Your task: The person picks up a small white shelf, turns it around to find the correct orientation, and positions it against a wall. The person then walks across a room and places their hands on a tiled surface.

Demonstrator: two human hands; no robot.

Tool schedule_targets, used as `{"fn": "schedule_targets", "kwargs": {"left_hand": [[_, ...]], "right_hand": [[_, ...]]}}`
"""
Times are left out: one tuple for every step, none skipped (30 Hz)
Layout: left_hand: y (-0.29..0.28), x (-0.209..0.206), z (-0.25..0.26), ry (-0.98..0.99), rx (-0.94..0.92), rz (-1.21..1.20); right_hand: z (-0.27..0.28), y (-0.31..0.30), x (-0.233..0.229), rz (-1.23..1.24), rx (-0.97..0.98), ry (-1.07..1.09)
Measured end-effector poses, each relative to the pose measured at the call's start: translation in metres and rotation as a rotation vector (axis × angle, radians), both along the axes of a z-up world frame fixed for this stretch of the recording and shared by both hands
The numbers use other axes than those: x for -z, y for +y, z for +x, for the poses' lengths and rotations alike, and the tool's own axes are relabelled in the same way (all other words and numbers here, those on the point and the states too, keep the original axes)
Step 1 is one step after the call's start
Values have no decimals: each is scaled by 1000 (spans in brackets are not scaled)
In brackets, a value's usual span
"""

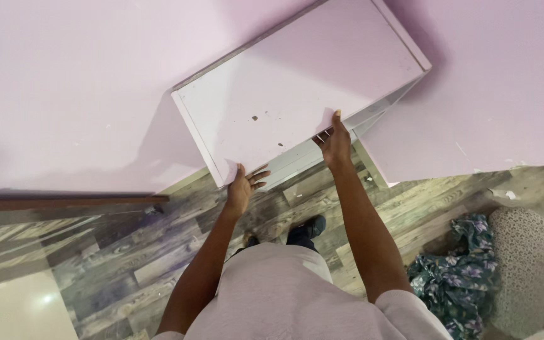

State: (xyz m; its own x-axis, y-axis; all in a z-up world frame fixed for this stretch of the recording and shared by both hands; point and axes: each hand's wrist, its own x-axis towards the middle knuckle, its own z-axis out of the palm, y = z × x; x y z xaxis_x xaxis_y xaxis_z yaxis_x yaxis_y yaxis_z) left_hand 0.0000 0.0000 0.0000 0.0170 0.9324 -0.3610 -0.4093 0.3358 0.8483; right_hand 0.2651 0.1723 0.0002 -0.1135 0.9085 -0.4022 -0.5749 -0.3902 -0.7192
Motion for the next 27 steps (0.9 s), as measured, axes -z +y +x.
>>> {"fn": "schedule_targets", "kwargs": {"left_hand": [[-1, -6, 4, 15, -10, 8], [-3, -12, 6, 31, -20, 16], [-1, -17, 4, 44, -16, 27], [1, -20, -2, 50, 2, 40], [2, -21, -3, 50, 37, 52], [-1, -21, -4, 51, 72, 64], [0, -19, -5, 42, 89, 83], [0, -17, -10, 33, 105, 101], [6, -12, -10, 23, 123, 131], [12, -6, -7, 2, 127, 159], [10, -4, -8, -12, 121, 170], [9, -3, -7, -25, 116, 182], [8, -2, -9, -32, 121, 187], [8, -2, -9, -38, 126, 192], [6, -3, -9, -45, 127, 185], [7, -3, -10, -23, 138, 199], [9, -3, -12, 2, 147, 212], [10, -3, -14, 28, 155, 225], [14, -3, -15, 41, 153, 232], [16, -2, -17, 55, 150, 239], [10, 0, -13, 65, 132, 235], [-1, 0, -6, 60, 113, 189], [3, -3, -5, 71, 88, 173], [11, -6, -5, 82, 63, 157], [14, -6, 1, 47, 29, 163], [17, -5, 7, 12, -4, 170], [15, -5, 10, -17, -43, 179]], "right_hand": [[-5, -1, -7, -2, -2, -85], [-10, -2, -15, -3, -4, -170], [-13, -1, -22, 1, 8, -257], [-13, -1, -29, -10, -39, -223], [-6, -4, -35, -26, -70, -194], [-3, -8, -38, -42, -100, -164], [1, -7, -43, -61, -139, -177], [3, -6, -45, -81, -179, -189], [9, -1, -46, -91, -215, -203], [17, 3, -47, -77, -232, -207], [18, 1, -46, -77, -260, -201], [19, 0, -46, -77, -288, -195], [15, 2, -47, -111, -258, -206], [12, 2, -47, -144, -228, -217], [9, -1, -46, -189, -203, -227], [8, -2, -46, -179, -184, -236], [5, -2, -45, -168, -170, -242], [4, -1, -43, -158, -155, -247], [3, 2, -42, -138, -165, -267], [3, 5, -40, -117, -176, -285], [7, 2, -37, -106, -203, -308], [15, -7, -34, -117, -240, -342], [15, -2, -36, -94, -278, -364], [15, 6, -38, -71, -315, -386], [21, 9, -37, -32, -337, -417], [26, 13, -34, 7, -357, -447], [28, 13, -30, 49, -383, -471]]}}
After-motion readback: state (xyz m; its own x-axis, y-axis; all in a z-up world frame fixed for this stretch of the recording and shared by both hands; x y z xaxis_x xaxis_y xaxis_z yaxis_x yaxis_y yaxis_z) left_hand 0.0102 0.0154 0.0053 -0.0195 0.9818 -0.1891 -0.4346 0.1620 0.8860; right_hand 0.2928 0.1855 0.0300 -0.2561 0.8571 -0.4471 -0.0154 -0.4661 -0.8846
